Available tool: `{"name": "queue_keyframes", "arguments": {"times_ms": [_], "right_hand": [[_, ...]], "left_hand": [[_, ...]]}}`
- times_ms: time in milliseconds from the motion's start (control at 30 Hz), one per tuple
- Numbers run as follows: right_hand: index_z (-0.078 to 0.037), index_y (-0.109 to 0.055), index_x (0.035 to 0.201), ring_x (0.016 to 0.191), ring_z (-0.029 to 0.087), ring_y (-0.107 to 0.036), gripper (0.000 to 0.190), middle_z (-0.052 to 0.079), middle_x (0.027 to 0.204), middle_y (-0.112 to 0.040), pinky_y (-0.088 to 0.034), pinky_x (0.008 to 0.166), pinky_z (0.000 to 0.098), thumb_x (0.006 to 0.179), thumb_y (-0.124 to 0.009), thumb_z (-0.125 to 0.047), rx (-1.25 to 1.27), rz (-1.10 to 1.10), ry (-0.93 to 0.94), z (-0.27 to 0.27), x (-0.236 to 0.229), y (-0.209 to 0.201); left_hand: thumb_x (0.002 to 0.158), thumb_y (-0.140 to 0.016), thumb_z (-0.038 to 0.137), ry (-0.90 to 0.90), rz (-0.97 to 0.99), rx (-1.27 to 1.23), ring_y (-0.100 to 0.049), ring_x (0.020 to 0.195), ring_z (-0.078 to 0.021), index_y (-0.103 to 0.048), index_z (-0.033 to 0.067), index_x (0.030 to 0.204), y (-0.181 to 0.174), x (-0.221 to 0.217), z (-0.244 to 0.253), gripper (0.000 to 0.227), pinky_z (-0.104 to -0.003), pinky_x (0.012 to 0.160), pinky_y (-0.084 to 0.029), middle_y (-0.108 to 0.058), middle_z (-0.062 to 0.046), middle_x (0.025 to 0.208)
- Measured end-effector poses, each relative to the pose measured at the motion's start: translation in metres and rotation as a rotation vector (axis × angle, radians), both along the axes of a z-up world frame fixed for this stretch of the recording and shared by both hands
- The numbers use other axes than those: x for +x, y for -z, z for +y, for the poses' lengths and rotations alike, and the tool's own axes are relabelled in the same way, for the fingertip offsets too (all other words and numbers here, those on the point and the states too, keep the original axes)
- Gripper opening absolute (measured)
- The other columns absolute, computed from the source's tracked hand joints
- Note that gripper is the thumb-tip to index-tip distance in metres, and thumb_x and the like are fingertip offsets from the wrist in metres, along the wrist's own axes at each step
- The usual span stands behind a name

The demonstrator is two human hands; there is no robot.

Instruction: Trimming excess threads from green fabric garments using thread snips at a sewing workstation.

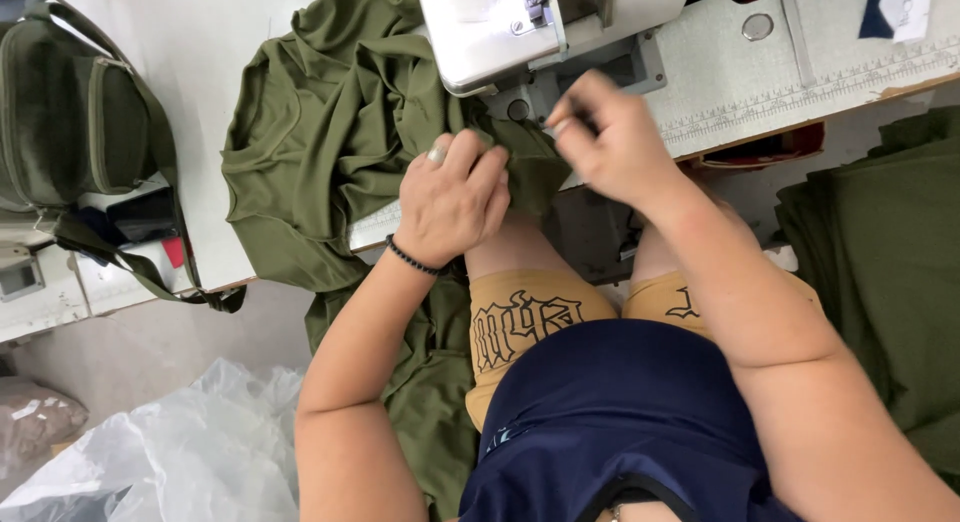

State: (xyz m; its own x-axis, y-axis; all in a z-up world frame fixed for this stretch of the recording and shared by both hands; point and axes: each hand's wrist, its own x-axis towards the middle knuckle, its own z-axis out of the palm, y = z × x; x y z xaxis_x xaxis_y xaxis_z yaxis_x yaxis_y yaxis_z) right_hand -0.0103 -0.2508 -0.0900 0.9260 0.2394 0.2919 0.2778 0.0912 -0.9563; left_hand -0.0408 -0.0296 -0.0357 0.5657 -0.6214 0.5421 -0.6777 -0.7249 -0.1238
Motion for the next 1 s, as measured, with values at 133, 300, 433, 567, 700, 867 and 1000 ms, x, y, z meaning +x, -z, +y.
{"name": "queue_keyframes", "arguments": {"times_ms": [133, 300, 433, 567, 700, 867, 1000], "right_hand": [[-0.004, -0.055, 0.069, 0.052, 0.033, -0.053, 0.045, 0.013, 0.052, -0.046, -0.041, 0.050, 0.0374, 0.103, -0.066, -0.031, -0.425, -0.324, -0.039, 0.004, -0.004, -0.014], [-0.008, -0.047, 0.061, 0.050, 0.026, -0.050, 0.060, 0.008, 0.050, -0.043, -0.038, 0.049, 0.0337, 0.097, -0.084, -0.038, -0.310, -0.224, 0.212, 0.014, 0.005, 0.003], [-0.012, -0.042, 0.060, 0.050, 0.026, -0.052, 0.060, 0.001, 0.052, -0.040, -0.039, 0.047, 0.0292, 0.092, -0.091, -0.024, -0.303, -0.387, 0.491, 0.021, 0.020, 0.020], [-0.013, -0.050, 0.059, 0.047, 0.025, -0.050, 0.050, -0.001, 0.050, -0.040, -0.038, 0.045, 0.0288, 0.093, -0.086, -0.012, -0.282, -0.521, 0.561, 0.012, 0.029, 0.026], [-0.012, -0.043, 0.058, 0.047, 0.028, -0.047, 0.050, -0.001, 0.050, -0.038, -0.037, 0.043, 0.0306, 0.095, -0.074, 0.000, -0.295, -0.510, 0.561, 0.000, 0.029, 0.038], [-0.011, -0.043, 0.058, 0.046, 0.029, -0.047, 0.049, 0.000, 0.050, -0.038, -0.037, 0.042, 0.0312, 0.092, -0.075, 0.005, -0.295, -0.511, 0.557, -0.007, 0.029, 0.053], [-0.011, -0.044, 0.059, 0.047, 0.029, -0.047, 0.047, 0.003, 0.051, -0.037, -0.036, 0.044, 0.0301, 0.093, -0.073, 0.004, -0.337, -0.553, 0.502, -0.018, 0.038, 0.057]], "left_hand": [[0.092, -0.050, 0.020, 0.060, 0.021, -0.011, -0.049, 0.067, -0.0222, -0.057, 0.0153, 0.088, 0.018, 0.020, 0.001, 0.010, -0.034, 0.056, -0.041, -0.038, 0.004, 0.081], [0.098, -0.048, 0.010, -0.050, 0.079, -0.004, -0.054, 0.078, -0.0316, -0.060, 0.0042, 0.098, 0.040, 0.005, -0.028, 0.014, -0.041, 0.063, -0.039, -0.050, -0.008, 0.093], [0.099, -0.044, 0.012, -0.307, 0.117, -0.203, -0.054, 0.068, -0.0275, -0.061, 0.0027, 0.115, 0.061, 0.000, -0.054, 0.024, -0.041, 0.058, -0.044, -0.049, -0.003, 0.090], [0.099, -0.053, 0.029, -0.267, 0.120, -0.227, -0.064, 0.063, -0.0300, -0.058, 0.0070, 0.124, 0.049, 0.009, -0.044, 0.033, -0.041, 0.055, -0.052, -0.055, -0.006, 0.081], [0.106, -0.047, 0.028, -0.057, 0.043, 0.039, -0.060, 0.047, -0.0206, -0.060, 0.0106, 0.128, 0.038, 0.009, -0.023, 0.030, -0.033, 0.042, -0.050, -0.055, -0.001, 0.072], [0.096, -0.049, 0.034, 0.002, 0.027, 0.049, -0.057, 0.050, -0.0245, -0.054, 0.0150, 0.082, 0.054, 0.018, -0.007, 0.024, -0.037, 0.042, -0.046, -0.046, 0.003, 0.067], [0.099, -0.049, 0.030, -0.025, 0.013, 0.088, -0.057, 0.056, -0.0284, -0.057, 0.0142, 0.094, 0.023, 0.009, -0.004, 0.018, -0.039, 0.044, -0.047, -0.044, -0.001, 0.073]]}}
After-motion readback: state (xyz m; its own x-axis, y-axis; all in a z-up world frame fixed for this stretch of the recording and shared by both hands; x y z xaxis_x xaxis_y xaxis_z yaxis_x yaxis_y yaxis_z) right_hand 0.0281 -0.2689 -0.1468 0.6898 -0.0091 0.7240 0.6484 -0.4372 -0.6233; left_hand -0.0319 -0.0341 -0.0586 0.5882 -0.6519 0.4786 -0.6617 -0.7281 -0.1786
